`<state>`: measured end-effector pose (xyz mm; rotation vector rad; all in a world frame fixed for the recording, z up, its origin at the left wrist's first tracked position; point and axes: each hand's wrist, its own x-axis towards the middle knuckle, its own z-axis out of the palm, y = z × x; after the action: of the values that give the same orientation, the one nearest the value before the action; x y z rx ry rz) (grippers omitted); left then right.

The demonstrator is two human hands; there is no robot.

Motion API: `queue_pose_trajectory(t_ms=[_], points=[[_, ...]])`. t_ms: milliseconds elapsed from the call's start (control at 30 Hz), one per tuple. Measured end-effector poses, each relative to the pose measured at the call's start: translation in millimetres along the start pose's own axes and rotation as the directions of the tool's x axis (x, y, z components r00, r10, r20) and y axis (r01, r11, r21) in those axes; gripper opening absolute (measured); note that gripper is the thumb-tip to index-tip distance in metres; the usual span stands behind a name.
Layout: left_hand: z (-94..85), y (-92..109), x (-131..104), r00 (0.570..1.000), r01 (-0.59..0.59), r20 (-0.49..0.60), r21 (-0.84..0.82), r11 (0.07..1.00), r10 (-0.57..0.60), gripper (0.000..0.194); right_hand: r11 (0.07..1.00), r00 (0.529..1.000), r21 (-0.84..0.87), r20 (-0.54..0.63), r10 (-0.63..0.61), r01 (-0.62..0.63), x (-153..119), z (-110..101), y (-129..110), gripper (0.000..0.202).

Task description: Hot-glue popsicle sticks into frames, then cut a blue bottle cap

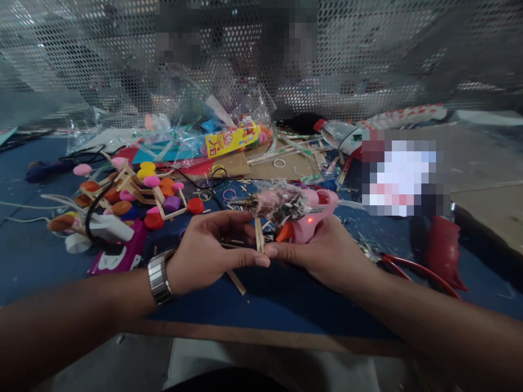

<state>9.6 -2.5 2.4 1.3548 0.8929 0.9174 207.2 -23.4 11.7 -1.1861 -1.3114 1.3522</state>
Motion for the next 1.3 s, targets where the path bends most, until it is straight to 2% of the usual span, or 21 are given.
queue_pose_trajectory(t_ms=[167, 333, 500, 833, 1167, 1300], points=[[-0.4, -1.1, 0.1, 1.000, 0.017, 0.006, -0.006, 1.000, -0.017, 0.040, 0.998, 0.999, -0.041, -0.013, 0.053, -0.054, -0.5, -0.9, 1.1, 0.040], [0.3, -1.0, -0.1, 0.998, 0.065, -0.015, -0.047, 0.997, -0.066, 0.044, 0.998, 0.999, -0.048, -0.029, 0.036, -0.038, 0.3, -1.1, 2.8, 0.039], [2.3, 1.7, -0.1, 0.991, 0.124, -0.025, -0.111, 0.986, -0.128, 0.046, 0.985, 0.993, -0.137, -0.064, 0.102, -0.110, -0.2, -1.6, 4.3, 0.045], [4.4, -1.5, 2.0, 0.983, 0.167, -0.043, -0.167, 0.972, -0.177, 0.053, 0.986, 0.993, -0.115, -0.042, 0.113, -0.118, 1.5, 1.4, -0.3, 0.042], [3.6, 0.4, 1.4, 0.981, 0.180, -0.036, -0.161, 0.970, -0.188, 0.057, 0.978, 0.988, -0.141, -0.061, 0.145, -0.152, 2.1, 0.6, 1.3, 0.049], [0.0, -1.9, 0.6, 0.992, 0.126, 0.023, -0.161, 0.979, -0.124, 0.059, 0.985, 0.987, -0.080, -0.048, 0.152, -0.156, 1.7, -1.7, 3.3, 0.050]])
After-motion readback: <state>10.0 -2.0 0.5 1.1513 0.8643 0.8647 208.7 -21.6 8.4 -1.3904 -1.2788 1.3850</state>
